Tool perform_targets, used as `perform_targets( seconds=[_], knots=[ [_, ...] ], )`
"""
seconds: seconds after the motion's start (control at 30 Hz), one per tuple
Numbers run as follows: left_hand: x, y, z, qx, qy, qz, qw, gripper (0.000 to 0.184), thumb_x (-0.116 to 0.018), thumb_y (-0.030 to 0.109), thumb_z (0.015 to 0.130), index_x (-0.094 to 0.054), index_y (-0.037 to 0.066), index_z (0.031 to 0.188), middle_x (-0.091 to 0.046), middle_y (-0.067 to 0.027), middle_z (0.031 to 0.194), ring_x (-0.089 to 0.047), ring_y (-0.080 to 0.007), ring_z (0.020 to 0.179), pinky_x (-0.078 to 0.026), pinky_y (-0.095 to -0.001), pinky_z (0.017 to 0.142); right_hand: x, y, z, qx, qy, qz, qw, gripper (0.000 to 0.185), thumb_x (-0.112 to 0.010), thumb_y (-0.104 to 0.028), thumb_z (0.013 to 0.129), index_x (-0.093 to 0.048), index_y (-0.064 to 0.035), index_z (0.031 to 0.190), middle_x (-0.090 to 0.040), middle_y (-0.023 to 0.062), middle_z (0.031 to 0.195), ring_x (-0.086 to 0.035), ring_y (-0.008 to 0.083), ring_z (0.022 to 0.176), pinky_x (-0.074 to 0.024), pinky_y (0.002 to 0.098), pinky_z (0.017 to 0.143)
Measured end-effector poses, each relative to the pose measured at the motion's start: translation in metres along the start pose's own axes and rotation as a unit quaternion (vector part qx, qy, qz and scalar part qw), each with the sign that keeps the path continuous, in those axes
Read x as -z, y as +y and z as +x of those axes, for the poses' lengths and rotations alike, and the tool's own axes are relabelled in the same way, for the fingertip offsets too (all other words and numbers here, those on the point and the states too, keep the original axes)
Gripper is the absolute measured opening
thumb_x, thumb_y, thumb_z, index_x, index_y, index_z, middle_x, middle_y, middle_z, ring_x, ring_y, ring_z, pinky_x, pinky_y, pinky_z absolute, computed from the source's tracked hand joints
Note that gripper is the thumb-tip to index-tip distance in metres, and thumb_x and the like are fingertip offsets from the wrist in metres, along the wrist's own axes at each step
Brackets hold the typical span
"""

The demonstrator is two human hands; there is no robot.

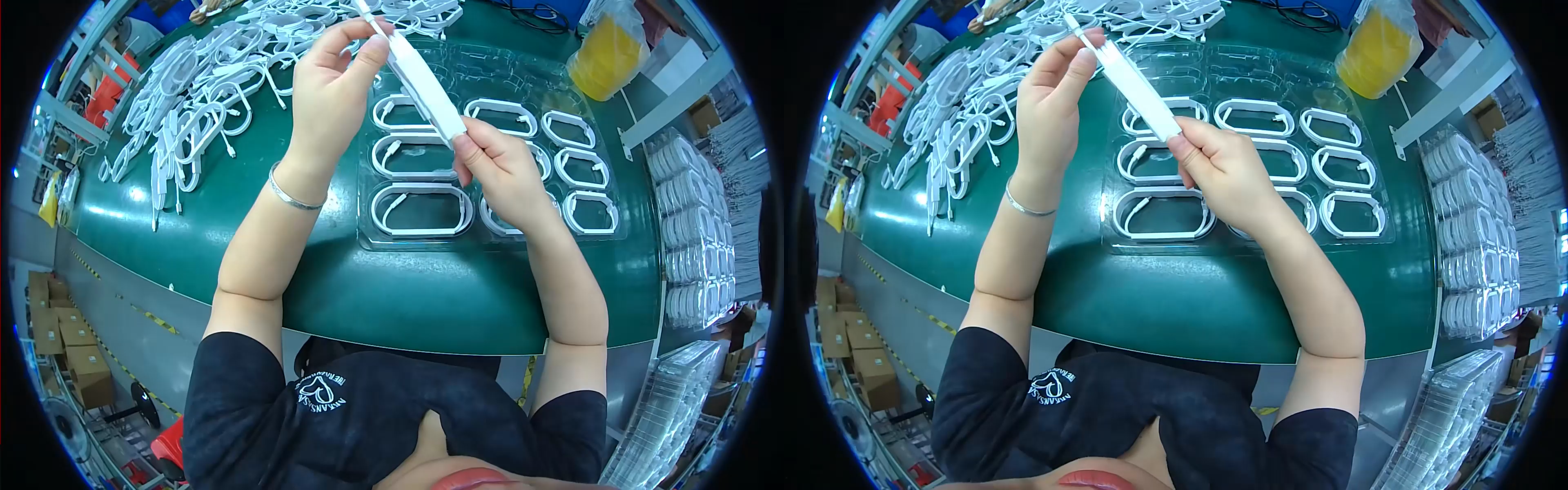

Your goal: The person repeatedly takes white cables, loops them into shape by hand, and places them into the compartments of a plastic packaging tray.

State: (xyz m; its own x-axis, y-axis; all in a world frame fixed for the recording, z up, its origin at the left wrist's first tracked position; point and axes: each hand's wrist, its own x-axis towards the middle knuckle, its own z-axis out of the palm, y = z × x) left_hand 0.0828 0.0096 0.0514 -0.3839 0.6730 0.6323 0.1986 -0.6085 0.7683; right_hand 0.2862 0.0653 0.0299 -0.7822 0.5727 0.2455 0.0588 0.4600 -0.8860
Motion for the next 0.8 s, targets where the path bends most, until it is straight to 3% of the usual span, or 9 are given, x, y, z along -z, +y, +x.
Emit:
perform_targets(
  seconds=[0.3, 0.33, 0.37, 0.43, 0.53, 0.63, 0.67, 0.7, 0.8],
  knots=[
    [0.005, -0.009, 0.002, -0.035, 0.029, -0.025, 0.999, 0.013, -0.059, 0.011, 0.09, -0.06, -0.001, 0.096, -0.067, -0.0072, 0.094, -0.058, -0.0074, 0.082, -0.045, -0.0205, 0.074, 0.003, -0.007, -0.004, -0.056, -0.056, 0.077, 0.994, 0.039, -0.05, -0.023, 0.096, -0.05, -0.0038, 0.129, -0.057, 0.0028, 0.072, -0.056, 0.0104, 0.07, -0.0446, 0.0247, 0.068],
    [0.004, -0.008, 0.001, -0.036, 0.016, 0.012, 0.999, 0.012, -0.059, 0.011, 0.09, -0.059, -0.001, 0.093, -0.067, -0.0068, 0.091, -0.058, -0.007, 0.079, -0.046, -0.0198, 0.07, 0.007, -0.005, -0.004, 0.038, 0.009, -0.126, 0.991, 0.044, -0.056, -0.025, 0.092, -0.05, -0.0048, 0.13, -0.06, 0.0053, 0.08, -0.057, 0.0139, 0.077, -0.045, 0.0275, 0.073],
    [0.003, -0.008, 0.0, -0.037, 0.003, 0.047, 0.998, 0.011, -0.058, 0.011, 0.09, -0.059, 0.0, 0.091, -0.068, -0.0065, 0.088, -0.058, -0.0066, 0.076, -0.046, -0.0192, 0.067, 0.011, -0.004, -0.003, 0.13, 0.073, -0.323, 0.935, 0.049, -0.061, -0.027, 0.089, -0.049, -0.0058, 0.131, -0.062, 0.0078, 0.088, -0.059, 0.0175, 0.085, -0.0455, 0.0304, 0.079],
    [-0.005, -0.007, -0.005, -0.03, -0.021, 0.058, 0.998, 0.011, -0.059, 0.01, 0.089, -0.057, -0.001, 0.088, -0.068, -0.0068, 0.087, -0.059, -0.0067, 0.075, -0.046, -0.0186, 0.065, 0.008, -0.002, 0.0, 0.168, 0.109, -0.311, 0.929, 0.059, -0.07, -0.029, 0.081, -0.049, -0.0074, 0.132, -0.062, 0.0112, 0.101, -0.057, 0.0228, 0.096, -0.0433, 0.0353, 0.087],
    [-0.016, -0.008, -0.013, -0.024, -0.056, 0.043, 0.997, 0.011, -0.061, 0.009, 0.088, -0.057, -0.001, 0.088, -0.068, -0.0078, 0.086, -0.061, -0.0086, 0.077, -0.048, -0.0205, 0.07, -0.006, -0.005, -0.003, 0.14, 0.133, -0.205, 0.96, 0.06, -0.072, -0.028, 0.079, -0.05, -0.0054, 0.13, -0.063, 0.0102, 0.099, -0.059, 0.0208, 0.092, -0.045, 0.0345, 0.085],
    [-0.016, -0.01, -0.012, -0.011, -0.066, -0.013, 0.998, 0.022, -0.063, 0.011, 0.087, -0.056, -0.002, 0.104, -0.064, -0.0091, 0.1, -0.059, -0.0115, 0.088, -0.049, -0.0237, 0.077, -0.009, -0.004, -0.002, 0.002, 0.109, 0.125, 0.986, 0.043, -0.063, -0.016, 0.087, -0.051, 0.0024, 0.125, -0.061, 0.0059, 0.095, -0.059, 0.0115, 0.079, -0.0481, 0.0246, 0.075],
    [-0.016, -0.01, -0.01, -0.012, -0.049, -0.038, 0.998, 0.029, -0.064, 0.012, 0.087, -0.055, -0.002, 0.11, -0.062, -0.0097, 0.106, -0.058, -0.0126, 0.093, -0.049, -0.0249, 0.079, -0.006, -0.005, -0.001, 0.003, 0.127, 0.147, 0.981, 0.036, -0.058, -0.009, 0.09, -0.051, 0.0039, 0.124, -0.061, 0.0045, 0.092, -0.058, 0.0095, 0.076, -0.0476, 0.0223, 0.072],
    [-0.01, -0.006, -0.009, 0.037, -0.077, 0.004, 0.996, 0.046, -0.066, 0.015, 0.086, -0.048, -0.001, 0.125, -0.057, -0.0108, 0.114, -0.056, -0.014, 0.1, -0.048, -0.0276, 0.084, -0.002, -0.004, 0.0, -0.005, 0.137, 0.184, 0.973, 0.036, -0.058, -0.009, 0.09, -0.051, 0.0039, 0.124, -0.06, 0.0044, 0.091, -0.058, 0.0095, 0.074, -0.0475, 0.0224, 0.071],
    [-0.006, -0.004, -0.013, 0.201, -0.215, -0.032, 0.955, 0.059, -0.068, 0.011, 0.083, -0.039, 0.0, 0.133, -0.061, -0.0102, 0.105, -0.06, -0.014, 0.093, -0.05, -0.028, 0.081, 0.005, -0.001, 0.002, -0.006, 0.151, 0.242, 0.958, 0.037, -0.056, -0.009, 0.091, -0.05, 0.0044, 0.125, -0.06, 0.0044, 0.089, -0.056, 0.0093, 0.071, -0.0473, 0.022, 0.07]
  ],
)
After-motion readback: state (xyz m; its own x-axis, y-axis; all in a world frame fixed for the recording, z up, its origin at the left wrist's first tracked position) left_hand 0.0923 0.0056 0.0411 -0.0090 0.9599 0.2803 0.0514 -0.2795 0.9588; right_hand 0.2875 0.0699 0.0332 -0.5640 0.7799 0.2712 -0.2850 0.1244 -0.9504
